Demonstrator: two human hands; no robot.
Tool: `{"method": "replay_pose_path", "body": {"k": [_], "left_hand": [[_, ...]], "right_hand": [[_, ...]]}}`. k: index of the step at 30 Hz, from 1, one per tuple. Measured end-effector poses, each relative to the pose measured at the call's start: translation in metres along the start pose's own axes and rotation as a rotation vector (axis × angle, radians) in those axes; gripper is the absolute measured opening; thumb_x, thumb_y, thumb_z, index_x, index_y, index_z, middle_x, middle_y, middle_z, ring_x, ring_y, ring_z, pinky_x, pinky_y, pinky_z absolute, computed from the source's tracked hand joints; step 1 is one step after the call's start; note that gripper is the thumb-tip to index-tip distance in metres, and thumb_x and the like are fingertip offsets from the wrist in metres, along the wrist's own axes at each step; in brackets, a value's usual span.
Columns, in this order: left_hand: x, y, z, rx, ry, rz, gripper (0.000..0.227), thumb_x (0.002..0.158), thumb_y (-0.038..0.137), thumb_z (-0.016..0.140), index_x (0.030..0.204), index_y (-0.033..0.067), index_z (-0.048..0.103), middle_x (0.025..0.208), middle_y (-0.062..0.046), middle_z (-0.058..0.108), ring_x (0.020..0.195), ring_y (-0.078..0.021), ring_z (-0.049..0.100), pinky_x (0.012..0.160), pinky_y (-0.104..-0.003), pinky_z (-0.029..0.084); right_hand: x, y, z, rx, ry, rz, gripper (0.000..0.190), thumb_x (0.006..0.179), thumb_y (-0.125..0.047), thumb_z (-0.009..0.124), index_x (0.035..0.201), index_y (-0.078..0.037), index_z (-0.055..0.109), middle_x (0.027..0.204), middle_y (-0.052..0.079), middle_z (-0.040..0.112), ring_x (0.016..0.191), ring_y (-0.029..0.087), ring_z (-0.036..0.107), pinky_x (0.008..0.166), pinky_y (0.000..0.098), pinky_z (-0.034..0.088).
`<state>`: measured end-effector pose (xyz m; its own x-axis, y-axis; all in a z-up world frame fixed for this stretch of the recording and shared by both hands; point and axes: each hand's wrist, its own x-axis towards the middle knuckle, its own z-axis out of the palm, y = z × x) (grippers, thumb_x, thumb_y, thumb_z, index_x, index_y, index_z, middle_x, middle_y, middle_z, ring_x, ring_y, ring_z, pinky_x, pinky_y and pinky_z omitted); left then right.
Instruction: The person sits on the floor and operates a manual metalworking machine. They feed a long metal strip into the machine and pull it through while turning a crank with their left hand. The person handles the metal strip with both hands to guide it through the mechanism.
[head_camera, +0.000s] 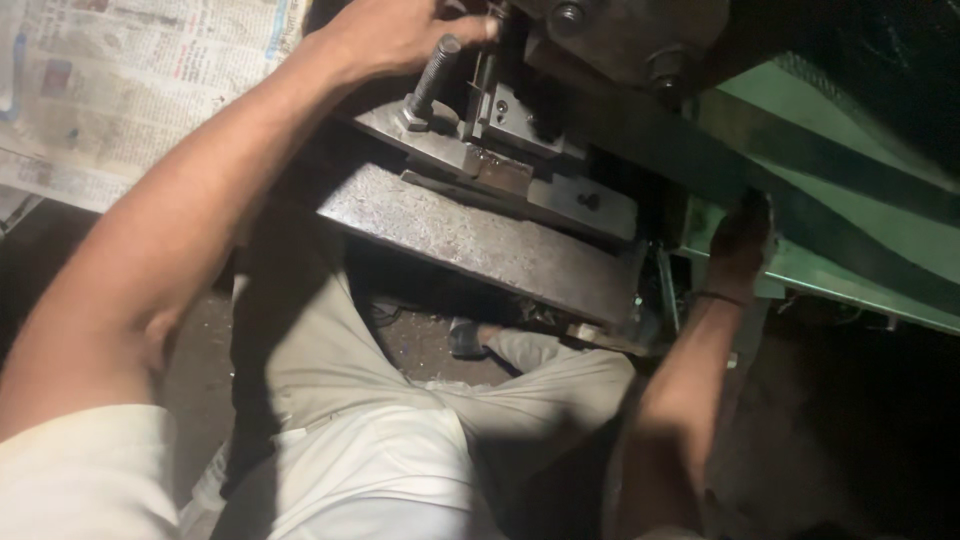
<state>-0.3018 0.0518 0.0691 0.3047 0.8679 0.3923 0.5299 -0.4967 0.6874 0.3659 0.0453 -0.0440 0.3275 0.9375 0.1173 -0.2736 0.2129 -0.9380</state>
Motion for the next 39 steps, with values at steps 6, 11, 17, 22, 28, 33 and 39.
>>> {"method": "replay_pose_path", "body": {"k": [6,11,17,22,28,33,39], "left_hand": [[0.009,-0.01,0.012,0.061,-0.161,-0.171,0.054,0.103,0.052,0.065,0.128,0.0047,0.065,0.085,-0.022,0.071,0.078,-0.0361,0.072,0.067,-0.046,0.06],[0.006,-0.018,0.016,0.045,-0.18,-0.15,0.047,0.11,0.05,0.062,0.114,0.0045,0.069,0.071,-0.013,0.064,0.065,-0.0246,0.065,0.057,-0.04,0.054],[0.011,-0.005,0.013,-0.008,-0.244,-0.159,0.036,0.111,0.036,0.054,0.089,0.0086,0.061,0.057,-0.001,0.046,0.049,-0.012,0.048,0.044,-0.029,0.039],[0.014,-0.026,0.02,-0.058,-0.275,-0.123,0.042,0.113,0.031,0.054,0.079,0.0082,0.052,0.056,0.003,0.034,0.046,-0.0089,0.037,0.042,-0.026,0.031],[0.015,-0.069,0.042,0.419,-0.132,0.42,0.035,0.114,0.021,0.05,0.081,0.0098,0.053,0.062,0.006,0.036,0.052,-0.003,0.04,0.044,-0.023,0.033],[0.005,-0.044,0.03,-0.015,-0.22,0.039,0.032,0.113,0.023,0.051,0.084,0.0098,0.056,0.063,0.004,0.041,0.053,-0.0051,0.043,0.045,-0.025,0.036],[0.001,-0.018,0.012,-0.02,-0.193,-0.024,0.029,0.111,0.026,0.052,0.088,0.0097,0.061,0.064,0.002,0.047,0.053,-0.0077,0.048,0.046,-0.028,0.039]], "right_hand": [[-0.041,-0.02,0.041,-1.546,-0.11,-0.593,0.043,0.107,-0.018,0.058,0.147,-0.005,0.056,0.146,0.014,0.063,0.135,0.03,0.058,0.114,0.0392,0.047],[-0.079,-0.023,0.104,-1.629,-0.282,-0.648,0.041,0.108,-0.018,0.064,0.144,0.002,0.058,0.141,0.023,0.064,0.126,0.04,0.062,0.107,0.0461,0.052],[-0.036,0.043,0.093,0.363,0.185,0.272,0.014,0.109,-0.015,0.06,0.117,-0.005,0.065,0.106,0.009,0.074,0.093,0.021,0.072,0.084,0.0366,0.061],[-0.034,0.056,0.095,0.329,0.127,0.248,0.025,0.11,-0.021,0.051,0.104,-0.004,0.069,0.09,0.007,0.07,0.069,0.017,0.059,0.07,0.033,0.057],[-0.04,0.059,0.115,0.436,0.163,0.222,0.025,0.105,-0.022,0.053,0.092,-0.004,0.065,0.086,0.01,0.066,0.077,0.023,0.063,0.074,0.04,0.06],[-0.025,0.077,0.099,0.528,0.273,0.215,0.026,0.103,-0.02,0.053,0.091,-0.001,0.066,0.086,0.012,0.066,0.083,0.024,0.063,0.078,0.0422,0.059],[-0.012,0.088,0.078,0.419,-0.191,0.11,0.03,0.107,-0.027,0.046,0.094,-0.007,0.064,0.093,0.008,0.064,0.09,0.022,0.06,0.083,0.0359,0.055]]}}
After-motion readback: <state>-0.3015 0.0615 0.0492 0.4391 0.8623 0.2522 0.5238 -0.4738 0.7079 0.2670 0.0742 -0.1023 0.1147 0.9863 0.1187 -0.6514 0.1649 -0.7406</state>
